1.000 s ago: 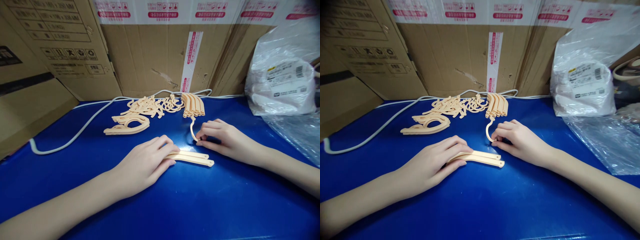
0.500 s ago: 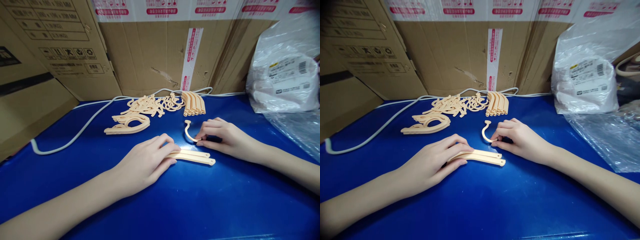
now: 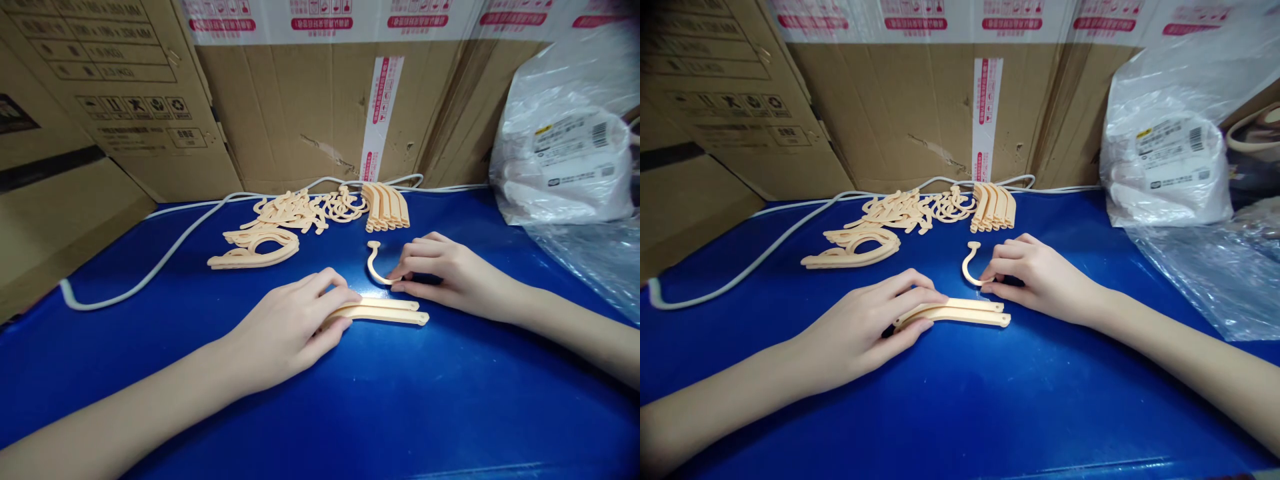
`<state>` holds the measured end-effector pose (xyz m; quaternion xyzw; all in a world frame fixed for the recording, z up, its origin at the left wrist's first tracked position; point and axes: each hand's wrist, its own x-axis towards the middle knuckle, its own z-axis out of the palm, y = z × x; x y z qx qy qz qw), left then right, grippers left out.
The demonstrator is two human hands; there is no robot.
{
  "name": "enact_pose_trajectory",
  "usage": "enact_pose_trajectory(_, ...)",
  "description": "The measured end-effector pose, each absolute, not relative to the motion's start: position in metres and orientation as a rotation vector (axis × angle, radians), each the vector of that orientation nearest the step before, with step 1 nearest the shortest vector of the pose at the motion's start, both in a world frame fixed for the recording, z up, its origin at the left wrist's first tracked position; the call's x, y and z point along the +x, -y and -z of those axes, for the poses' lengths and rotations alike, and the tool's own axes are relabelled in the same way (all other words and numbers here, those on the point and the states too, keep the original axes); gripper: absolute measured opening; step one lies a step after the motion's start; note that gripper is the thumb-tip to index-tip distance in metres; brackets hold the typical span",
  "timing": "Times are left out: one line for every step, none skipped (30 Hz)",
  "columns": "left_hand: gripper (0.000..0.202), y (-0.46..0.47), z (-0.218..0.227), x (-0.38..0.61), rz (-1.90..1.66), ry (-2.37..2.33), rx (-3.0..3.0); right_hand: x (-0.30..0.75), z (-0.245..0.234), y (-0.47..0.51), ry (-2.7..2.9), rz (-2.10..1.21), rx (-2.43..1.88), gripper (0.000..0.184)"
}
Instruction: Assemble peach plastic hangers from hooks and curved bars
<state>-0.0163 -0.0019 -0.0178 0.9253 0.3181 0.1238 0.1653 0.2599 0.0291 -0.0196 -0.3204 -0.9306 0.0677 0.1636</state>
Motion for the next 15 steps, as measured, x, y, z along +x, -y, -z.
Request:
enact_pose_trajectory(0.026, 0.0020, 0.0178, -0.0162, -0.348, -0.906, 2.638, 0.2600, 0.0198, -0.0291, 2.653, -0.191, -0.910, 0.020)
enact_pose_trajectory(0.026, 0.0020, 0.0178, -0.0160, -0.346, -0.906, 2.641, 0.2602, 0.0200, -0.0292, 2.653, -0.190, -0.909, 0.020)
enact_pose_trajectory(0.027, 0.0020, 0.0179, -0.0158, -0.346, -0.906, 2.644, 0.2602, 0.0202, -0.0293, 2.651, -0.188, -0.908, 0.020)
enact_pose_trajectory(0.027, 0.0019, 0.0180, -0.0156, -0.346, -0.905, 2.648, 0.2603, 0.0204, -0.0294, 2.650, -0.189, -0.907, 0.020)
enact_pose_trajectory(0.027, 0.0018, 0.0181, -0.0155, -0.348, -0.907, 2.650, 0.2604, 0.0205, -0.0295, 2.650, -0.190, -0.907, 0.021)
enact_pose_trajectory(0.028, 0.0017, 0.0183, -0.0154, -0.348, -0.907, 2.652, 0.2604, 0.0206, -0.0296, 2.650, -0.192, -0.909, 0.021)
enact_pose_trajectory(0.028, 0.0016, 0.0184, -0.0154, -0.348, -0.906, 2.654, 0.2605, 0.0206, -0.0297, 2.650, -0.194, -0.911, 0.021)
enact_pose_trajectory(0.028, 0.0014, 0.0185, -0.0153, -0.349, -0.905, 2.656, 0.2606, 0.0206, -0.0298, 2.649, -0.196, -0.913, 0.021)
enact_pose_trajectory(0.028, 0.0012, 0.0185, -0.0153, -0.349, -0.902, 2.657, 0.2607, 0.0206, -0.0299, 2.649, -0.199, -0.914, 0.022)
enact_pose_trajectory(0.028, 0.0010, 0.0185, -0.0153, -0.347, -0.901, 2.658, 0.2608, 0.0206, -0.0300, 2.648, -0.204, -0.916, 0.022)
enact_pose_trajectory(0.028, 0.0008, 0.0183, -0.0152, -0.343, -0.900, 2.659, 0.2609, 0.0206, -0.0301, 2.647, -0.208, -0.917, 0.022)
enact_pose_trajectory(0.028, 0.0007, 0.0180, -0.0151, -0.338, -0.900, 2.660, 0.2610, 0.0207, -0.0301, 2.646, -0.211, -0.919, 0.022)
enact_pose_trajectory(0.028, 0.0007, 0.0177, -0.0151, -0.335, -0.901, 2.661, 0.2611, 0.0208, -0.0302, 2.646, -0.211, -0.921, 0.022)
enact_pose_trajectory(0.028, 0.0006, 0.0174, -0.0149, -0.331, -0.901, 2.662, 0.2611, 0.0209, -0.0303, 2.647, -0.210, -0.924, 0.022)
enact_pose_trajectory(0.028, 0.0007, 0.0172, -0.0148, -0.330, -0.900, 2.662, 0.2610, 0.0209, -0.0304, 2.647, -0.207, -0.926, 0.021)
